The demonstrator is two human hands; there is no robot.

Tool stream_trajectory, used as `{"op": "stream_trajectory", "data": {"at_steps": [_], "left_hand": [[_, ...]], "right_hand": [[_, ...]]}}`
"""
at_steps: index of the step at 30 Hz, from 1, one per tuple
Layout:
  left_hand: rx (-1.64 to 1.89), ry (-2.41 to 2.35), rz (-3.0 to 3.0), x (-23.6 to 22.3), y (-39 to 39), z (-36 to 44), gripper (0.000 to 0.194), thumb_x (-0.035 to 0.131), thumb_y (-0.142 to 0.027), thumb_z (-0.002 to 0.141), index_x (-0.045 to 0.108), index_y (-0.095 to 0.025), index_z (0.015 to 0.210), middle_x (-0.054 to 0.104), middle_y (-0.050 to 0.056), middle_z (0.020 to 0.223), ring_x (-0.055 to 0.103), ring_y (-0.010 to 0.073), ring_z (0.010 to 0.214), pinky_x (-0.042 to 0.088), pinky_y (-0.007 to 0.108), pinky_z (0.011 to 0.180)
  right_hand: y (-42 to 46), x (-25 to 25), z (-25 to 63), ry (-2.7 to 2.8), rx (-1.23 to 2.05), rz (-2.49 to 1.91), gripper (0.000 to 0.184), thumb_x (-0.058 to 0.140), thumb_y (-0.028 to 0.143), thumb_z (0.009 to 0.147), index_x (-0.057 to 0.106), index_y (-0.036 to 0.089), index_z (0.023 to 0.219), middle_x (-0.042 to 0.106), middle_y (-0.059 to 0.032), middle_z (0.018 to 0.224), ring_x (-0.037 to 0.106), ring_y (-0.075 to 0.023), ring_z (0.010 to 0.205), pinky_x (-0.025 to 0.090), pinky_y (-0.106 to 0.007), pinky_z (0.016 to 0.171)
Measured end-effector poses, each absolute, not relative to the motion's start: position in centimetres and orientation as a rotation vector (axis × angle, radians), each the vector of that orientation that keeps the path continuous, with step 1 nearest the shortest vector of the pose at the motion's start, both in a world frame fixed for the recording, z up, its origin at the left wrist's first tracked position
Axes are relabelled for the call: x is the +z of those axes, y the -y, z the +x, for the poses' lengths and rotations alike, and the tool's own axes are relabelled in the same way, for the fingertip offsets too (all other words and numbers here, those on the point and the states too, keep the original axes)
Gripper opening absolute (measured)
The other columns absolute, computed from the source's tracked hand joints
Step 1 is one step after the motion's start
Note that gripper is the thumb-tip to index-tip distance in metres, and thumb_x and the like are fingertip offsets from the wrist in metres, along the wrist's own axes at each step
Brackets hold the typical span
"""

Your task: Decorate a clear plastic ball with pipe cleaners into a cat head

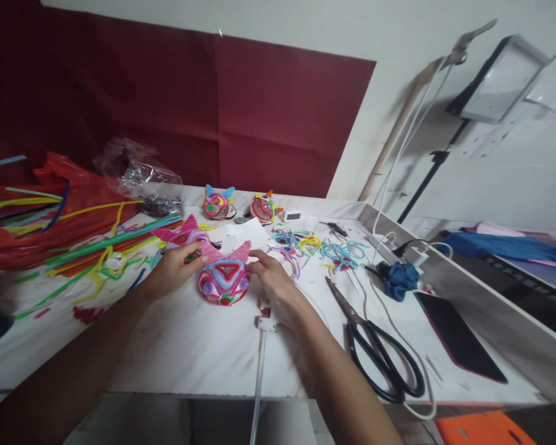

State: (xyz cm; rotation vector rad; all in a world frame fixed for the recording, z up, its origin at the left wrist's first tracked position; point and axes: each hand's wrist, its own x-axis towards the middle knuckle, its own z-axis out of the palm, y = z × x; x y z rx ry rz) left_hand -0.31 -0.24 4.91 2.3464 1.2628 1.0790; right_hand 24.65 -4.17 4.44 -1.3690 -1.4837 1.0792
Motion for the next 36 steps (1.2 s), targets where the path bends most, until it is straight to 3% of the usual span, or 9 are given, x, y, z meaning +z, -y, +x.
{"op": "stream_trajectory", "data": {"at_steps": [11,18,23,29,36], "left_hand": [[1.116,-1.228,2.334,4.7,0.3,-0.4,0.021,0.052,-0.038,0.088,0.05,-0.023,0.074,0.05,-0.005,0.063,0.048,0.0143,0.059,0.039,0.026,0.059],[1.117,-1.21,2.327,4.2,-0.2,-0.5,0.026,0.054,-0.039,0.088,0.045,-0.023,0.069,0.043,-0.006,0.061,0.044,0.0133,0.057,0.035,0.026,0.056],[1.12,-1.207,2.33,4.4,0.0,-0.5,0.027,0.054,-0.039,0.088,0.044,-0.023,0.069,0.042,-0.006,0.061,0.043,0.0136,0.058,0.033,0.027,0.056],[1.102,-1.225,2.326,4.8,0.2,-0.3,0.027,0.055,-0.041,0.086,0.045,-0.023,0.069,0.047,-0.004,0.062,0.045,0.0144,0.059,0.033,0.027,0.056],[1.118,-1.218,2.36,4.9,0.3,-0.2,0.028,0.056,-0.04,0.087,0.046,-0.022,0.067,0.043,-0.005,0.059,0.042,0.0132,0.058,0.033,0.026,0.057]], "right_hand": [[3.3,4.0,24.9,1.634,0.995,-1.307,0.042,0.052,0.029,0.074,0.074,0.023,0.109,0.076,-0.0013,0.092,0.066,-0.0235,0.095,0.047,-0.037,0.092],[3.5,2.7,24.7,1.685,0.91,-1.253,0.045,0.048,0.027,0.08,0.073,0.022,0.117,0.076,-0.0022,0.09,0.067,-0.023,0.092,0.049,-0.036,0.089],[3.6,2.0,24.4,1.698,0.858,-1.198,0.047,0.048,0.027,0.082,0.069,0.022,0.123,0.078,-0.0039,0.1,0.069,-0.0243,0.096,0.048,-0.038,0.093],[3.2,1.5,24.2,1.614,0.835,-1.257,0.046,0.049,0.025,0.08,0.068,0.022,0.122,0.077,-0.0014,0.088,0.068,-0.0224,0.085,0.049,-0.036,0.086],[3.0,1.0,24.5,1.52,0.894,-1.287,0.049,0.052,0.025,0.08,0.066,0.021,0.126,0.08,-0.0032,0.096,0.071,-0.0227,0.095,0.05,-0.038,0.093]]}}
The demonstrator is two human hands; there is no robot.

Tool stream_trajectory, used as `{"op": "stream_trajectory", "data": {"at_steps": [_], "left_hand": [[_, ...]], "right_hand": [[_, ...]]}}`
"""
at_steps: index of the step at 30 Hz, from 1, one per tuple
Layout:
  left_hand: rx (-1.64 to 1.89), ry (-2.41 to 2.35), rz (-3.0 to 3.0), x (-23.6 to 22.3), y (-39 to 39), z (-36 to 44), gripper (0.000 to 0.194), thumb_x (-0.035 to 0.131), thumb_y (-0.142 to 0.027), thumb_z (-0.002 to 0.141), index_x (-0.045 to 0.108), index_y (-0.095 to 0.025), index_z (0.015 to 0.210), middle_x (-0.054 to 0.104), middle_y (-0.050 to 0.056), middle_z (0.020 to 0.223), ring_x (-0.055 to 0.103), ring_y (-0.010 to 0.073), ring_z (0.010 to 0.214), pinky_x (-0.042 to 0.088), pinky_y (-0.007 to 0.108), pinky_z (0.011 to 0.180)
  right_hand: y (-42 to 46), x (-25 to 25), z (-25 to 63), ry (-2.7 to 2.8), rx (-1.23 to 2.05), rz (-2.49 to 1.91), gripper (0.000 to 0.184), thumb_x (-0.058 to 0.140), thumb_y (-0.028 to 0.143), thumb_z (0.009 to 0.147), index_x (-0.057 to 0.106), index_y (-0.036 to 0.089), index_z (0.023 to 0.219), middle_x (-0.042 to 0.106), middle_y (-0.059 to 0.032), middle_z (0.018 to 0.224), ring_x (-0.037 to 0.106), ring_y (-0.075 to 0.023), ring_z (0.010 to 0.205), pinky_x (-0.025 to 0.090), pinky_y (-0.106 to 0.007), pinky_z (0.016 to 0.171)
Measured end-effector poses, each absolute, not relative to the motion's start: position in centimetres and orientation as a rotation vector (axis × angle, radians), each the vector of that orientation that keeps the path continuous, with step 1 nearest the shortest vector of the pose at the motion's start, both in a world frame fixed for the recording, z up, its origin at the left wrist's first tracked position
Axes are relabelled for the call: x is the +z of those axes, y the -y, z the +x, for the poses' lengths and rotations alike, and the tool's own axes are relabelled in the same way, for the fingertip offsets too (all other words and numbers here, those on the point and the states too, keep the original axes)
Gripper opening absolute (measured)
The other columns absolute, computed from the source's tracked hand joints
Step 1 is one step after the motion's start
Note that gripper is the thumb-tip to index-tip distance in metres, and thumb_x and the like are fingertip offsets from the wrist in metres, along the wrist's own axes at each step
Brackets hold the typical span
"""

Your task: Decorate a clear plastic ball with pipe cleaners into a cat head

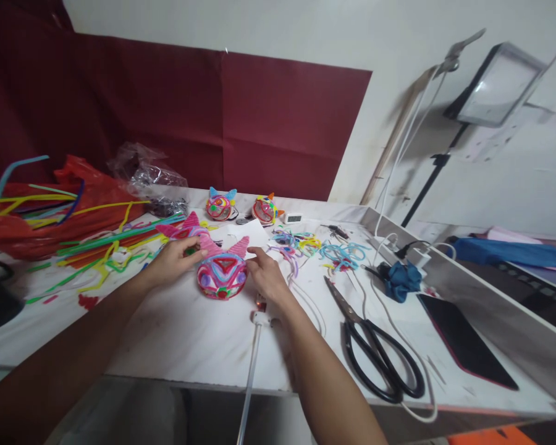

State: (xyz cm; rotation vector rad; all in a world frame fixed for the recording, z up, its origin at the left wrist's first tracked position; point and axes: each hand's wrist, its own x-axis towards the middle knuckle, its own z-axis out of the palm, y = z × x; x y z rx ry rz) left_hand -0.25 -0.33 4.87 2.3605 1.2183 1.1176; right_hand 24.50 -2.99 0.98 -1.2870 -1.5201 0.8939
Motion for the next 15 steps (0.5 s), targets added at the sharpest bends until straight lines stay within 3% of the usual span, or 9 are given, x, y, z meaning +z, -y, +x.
{"op": "stream_trajectory", "data": {"at_steps": [10,15], "left_hand": [[1.139,-1.171,2.393,4.8,0.19,-0.4,0.028,0.059,-0.039,0.087,0.049,-0.022,0.067,0.045,-0.005,0.059,0.047,0.0144,0.062,0.041,0.026,0.061],[1.123,-1.175,2.405,4.79,0.12,-0.56,0.026,0.059,-0.038,0.086,0.05,-0.022,0.068,0.045,-0.005,0.06,0.049,0.0152,0.064,0.043,0.026,0.064]], "right_hand": [[2.66,0.15,24.63,1.533,0.82,-1.294,0.047,0.052,0.029,0.083,0.066,0.023,0.127,0.079,-0.0039,0.095,0.072,-0.0227,0.093,0.051,-0.038,0.088],[2.98,0.4,24.51,1.524,0.821,-1.268,0.045,0.052,0.021,0.081,0.064,0.021,0.124,0.08,-0.004,0.092,0.072,-0.0216,0.087,0.052,-0.037,0.085]]}}
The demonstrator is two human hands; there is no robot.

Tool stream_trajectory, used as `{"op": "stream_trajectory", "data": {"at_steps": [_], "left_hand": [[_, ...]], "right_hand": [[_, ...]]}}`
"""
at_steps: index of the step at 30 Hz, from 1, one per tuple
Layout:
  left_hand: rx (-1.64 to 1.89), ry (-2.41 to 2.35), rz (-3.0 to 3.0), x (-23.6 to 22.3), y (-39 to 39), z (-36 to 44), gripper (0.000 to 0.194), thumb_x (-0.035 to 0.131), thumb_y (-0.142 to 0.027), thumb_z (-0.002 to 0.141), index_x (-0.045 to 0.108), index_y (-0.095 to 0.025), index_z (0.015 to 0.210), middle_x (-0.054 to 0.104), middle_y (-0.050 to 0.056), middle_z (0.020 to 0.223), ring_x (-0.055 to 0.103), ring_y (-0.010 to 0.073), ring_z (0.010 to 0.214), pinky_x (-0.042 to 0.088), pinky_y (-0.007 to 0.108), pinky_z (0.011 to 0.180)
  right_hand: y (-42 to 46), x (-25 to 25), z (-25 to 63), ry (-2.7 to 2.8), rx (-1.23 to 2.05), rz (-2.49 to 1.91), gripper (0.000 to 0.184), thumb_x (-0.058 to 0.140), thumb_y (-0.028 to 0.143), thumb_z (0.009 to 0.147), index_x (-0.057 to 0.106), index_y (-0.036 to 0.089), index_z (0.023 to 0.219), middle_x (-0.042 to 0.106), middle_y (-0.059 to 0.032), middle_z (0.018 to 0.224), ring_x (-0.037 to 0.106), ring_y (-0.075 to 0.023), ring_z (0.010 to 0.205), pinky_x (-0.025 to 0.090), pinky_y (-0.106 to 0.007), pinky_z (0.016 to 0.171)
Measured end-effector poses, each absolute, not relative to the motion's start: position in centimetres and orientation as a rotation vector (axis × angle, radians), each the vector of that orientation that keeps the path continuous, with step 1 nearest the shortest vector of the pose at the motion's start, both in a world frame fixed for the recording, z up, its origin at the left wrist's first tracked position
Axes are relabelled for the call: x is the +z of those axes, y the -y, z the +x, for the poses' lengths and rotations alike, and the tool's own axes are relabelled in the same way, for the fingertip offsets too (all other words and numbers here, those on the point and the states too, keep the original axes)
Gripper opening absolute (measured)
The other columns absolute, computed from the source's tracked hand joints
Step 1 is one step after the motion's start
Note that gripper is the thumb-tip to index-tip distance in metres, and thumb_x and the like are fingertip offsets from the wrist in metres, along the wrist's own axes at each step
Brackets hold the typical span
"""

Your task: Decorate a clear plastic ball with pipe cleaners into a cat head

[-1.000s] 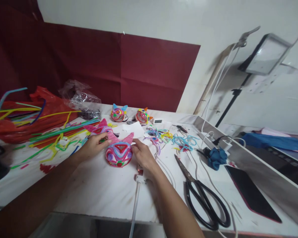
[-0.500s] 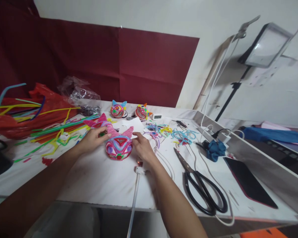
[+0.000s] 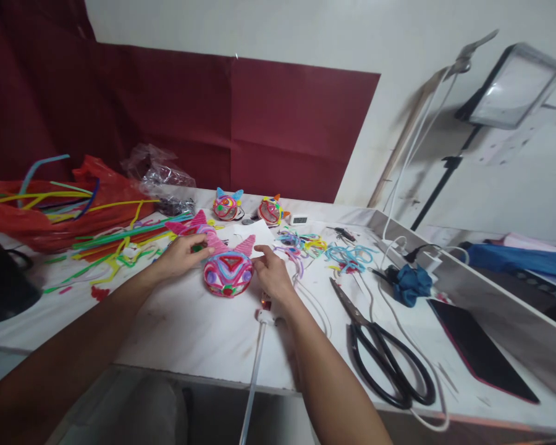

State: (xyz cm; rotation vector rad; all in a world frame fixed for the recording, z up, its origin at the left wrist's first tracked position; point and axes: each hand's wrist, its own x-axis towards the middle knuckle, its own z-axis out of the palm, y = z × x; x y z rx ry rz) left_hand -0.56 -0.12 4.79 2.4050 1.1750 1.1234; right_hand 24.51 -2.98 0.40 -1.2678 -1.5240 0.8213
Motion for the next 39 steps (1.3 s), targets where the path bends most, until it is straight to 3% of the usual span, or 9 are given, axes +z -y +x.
{"op": "stream_trajectory", "data": {"at_steps": [6,15,26,34,39], "left_hand": [[1.104,-1.164,2.393,4.8,0.1,-0.6,0.026,0.059,-0.038,0.086,0.051,-0.021,0.068,0.046,-0.005,0.062,0.049,0.015,0.066,0.043,0.026,0.066],[1.144,-1.148,2.422,5.1,0.6,-0.4,0.032,0.06,-0.038,0.085,0.043,-0.022,0.062,0.041,-0.006,0.059,0.044,0.0133,0.061,0.037,0.026,0.059],[1.161,-1.055,2.507,5.1,0.3,-0.4,0.038,0.06,-0.036,0.086,0.034,-0.023,0.06,0.035,-0.006,0.06,0.04,0.0138,0.06,0.036,0.028,0.061],[1.104,-1.1,2.499,5.2,0.5,-0.4,0.039,0.058,-0.038,0.086,0.034,-0.023,0.059,0.034,-0.005,0.06,0.037,0.014,0.06,0.03,0.029,0.058],[1.112,-1.099,2.492,5.1,0.5,-0.4,0.039,0.059,-0.037,0.087,0.035,-0.023,0.06,0.034,-0.005,0.06,0.038,0.0144,0.06,0.031,0.03,0.059]], "right_hand": [[3.0,0.4,24.4,1.549,0.813,-1.257,0.043,0.055,0.012,0.08,0.064,0.02,0.121,0.082,-0.0049,0.093,0.073,-0.0196,0.08,0.055,-0.035,0.08],[2.4,-0.3,24.8,1.654,0.71,-1.181,0.026,0.057,0.016,0.08,0.077,0.022,0.096,0.08,-0.0045,0.093,0.074,-0.0241,0.093,0.054,-0.039,0.091],[2.2,-0.6,24.7,1.686,0.722,-1.19,0.026,0.053,0.022,0.079,0.077,0.021,0.087,0.07,-0.0012,0.074,0.063,-0.02,0.073,0.049,-0.031,0.072],[3.9,0.9,24.2,1.612,0.8,-1.215,0.021,0.05,0.026,0.076,0.07,0.022,0.072,0.065,-0.0002,0.073,0.058,-0.0194,0.076,0.045,-0.03,0.071],[4.9,1.8,23.7,1.619,0.85,-1.212,0.025,0.062,0.042,0.081,0.075,0.02,0.085,0.068,-0.0018,0.078,0.057,-0.0197,0.076,0.043,-0.031,0.068]]}}
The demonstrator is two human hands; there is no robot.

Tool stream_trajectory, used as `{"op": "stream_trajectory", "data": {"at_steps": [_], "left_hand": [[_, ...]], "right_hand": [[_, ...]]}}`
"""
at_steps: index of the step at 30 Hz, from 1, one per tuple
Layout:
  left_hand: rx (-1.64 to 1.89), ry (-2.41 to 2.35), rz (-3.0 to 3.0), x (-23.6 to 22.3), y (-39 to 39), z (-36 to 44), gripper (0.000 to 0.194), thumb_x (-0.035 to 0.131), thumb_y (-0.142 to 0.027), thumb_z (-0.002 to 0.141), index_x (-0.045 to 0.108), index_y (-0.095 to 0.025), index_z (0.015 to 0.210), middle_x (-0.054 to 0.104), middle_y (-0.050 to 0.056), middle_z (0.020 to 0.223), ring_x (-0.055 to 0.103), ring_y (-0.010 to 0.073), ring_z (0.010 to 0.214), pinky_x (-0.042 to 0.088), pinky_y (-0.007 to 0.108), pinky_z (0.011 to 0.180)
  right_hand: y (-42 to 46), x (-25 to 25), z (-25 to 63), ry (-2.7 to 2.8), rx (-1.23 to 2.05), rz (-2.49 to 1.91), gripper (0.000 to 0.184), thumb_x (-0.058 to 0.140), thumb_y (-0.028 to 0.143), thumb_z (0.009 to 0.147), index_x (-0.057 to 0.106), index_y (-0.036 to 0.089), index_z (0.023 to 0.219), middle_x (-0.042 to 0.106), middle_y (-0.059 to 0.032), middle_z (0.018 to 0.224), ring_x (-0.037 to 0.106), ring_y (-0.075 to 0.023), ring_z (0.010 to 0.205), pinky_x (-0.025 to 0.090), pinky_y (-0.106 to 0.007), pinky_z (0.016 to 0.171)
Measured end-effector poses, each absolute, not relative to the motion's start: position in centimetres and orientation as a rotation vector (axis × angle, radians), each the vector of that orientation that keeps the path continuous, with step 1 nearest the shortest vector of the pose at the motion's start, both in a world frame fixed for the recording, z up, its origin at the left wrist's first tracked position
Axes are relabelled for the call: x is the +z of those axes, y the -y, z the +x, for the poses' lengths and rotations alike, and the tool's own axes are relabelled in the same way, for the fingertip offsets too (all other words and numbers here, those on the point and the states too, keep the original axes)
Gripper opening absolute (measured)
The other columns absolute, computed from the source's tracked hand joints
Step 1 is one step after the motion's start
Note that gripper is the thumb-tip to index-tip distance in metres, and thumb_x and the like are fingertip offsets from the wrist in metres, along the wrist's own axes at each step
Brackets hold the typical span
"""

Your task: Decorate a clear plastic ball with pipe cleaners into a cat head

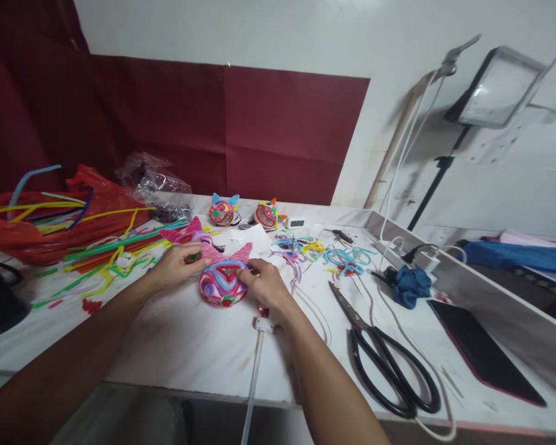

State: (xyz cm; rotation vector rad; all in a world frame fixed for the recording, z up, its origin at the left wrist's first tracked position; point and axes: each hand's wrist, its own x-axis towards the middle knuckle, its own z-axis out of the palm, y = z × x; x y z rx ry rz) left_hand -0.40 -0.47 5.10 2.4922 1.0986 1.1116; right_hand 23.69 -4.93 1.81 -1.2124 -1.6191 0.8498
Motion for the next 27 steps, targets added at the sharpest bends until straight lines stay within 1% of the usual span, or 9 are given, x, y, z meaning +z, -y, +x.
{"op": "stream_trajectory", "data": {"at_steps": [2,6,14,19,27], "left_hand": [[1.127,-1.082,2.492,5.09,0.46,-0.4,0.039,0.06,-0.036,0.086,0.035,-0.023,0.06,0.035,-0.005,0.061,0.038,0.0144,0.06,0.031,0.03,0.06],[1.135,-1.08,2.487,5.03,0.5,-0.39,0.038,0.059,-0.036,0.086,0.034,-0.023,0.06,0.034,-0.005,0.06,0.037,0.0138,0.059,0.031,0.03,0.06],[1.144,-1.094,2.497,4.95,0.43,-0.41,0.038,0.058,-0.035,0.086,0.033,-0.023,0.06,0.034,-0.005,0.058,0.037,0.0138,0.06,0.03,0.029,0.059],[1.15,-1.063,2.519,4.94,0.18,-0.59,0.038,0.059,-0.034,0.087,0.035,-0.023,0.061,0.036,-0.006,0.059,0.038,0.0136,0.059,0.031,0.029,0.059],[1.16,-1.031,2.516,4.67,-0.22,-0.62,0.04,0.059,-0.034,0.088,0.034,-0.023,0.06,0.035,-0.005,0.061,0.036,0.0131,0.058,0.03,0.028,0.058]], "right_hand": [[5.14,1.95,23.54,1.609,0.828,-1.24,0.029,0.067,0.046,0.079,0.076,0.02,0.089,0.07,-0.0031,0.082,0.06,-0.0208,0.079,0.044,-0.031,0.07],[5.26,1.97,23.45,1.615,0.796,-1.292,0.029,0.072,0.048,0.078,0.075,0.02,0.087,0.071,-0.0035,0.082,0.061,-0.0221,0.08,0.045,-0.032,0.069],[4.62,1.38,23.47,1.64,0.772,-1.281,0.035,0.071,0.053,0.078,0.074,0.02,0.089,0.07,-0.0037,0.081,0.06,-0.0214,0.078,0.042,-0.031,0.066],[4.59,1.34,23.29,1.653,0.757,-1.273,0.038,0.069,0.054,0.078,0.074,0.019,0.089,0.068,-0.0031,0.079,0.059,-0.0205,0.078,0.041,-0.03,0.067],[4.69,1.5,23.04,1.616,0.749,-1.287,0.035,0.07,0.052,0.076,0.071,0.018,0.084,0.066,-0.001,0.073,0.057,-0.0186,0.072,0.039,-0.03,0.066]]}}
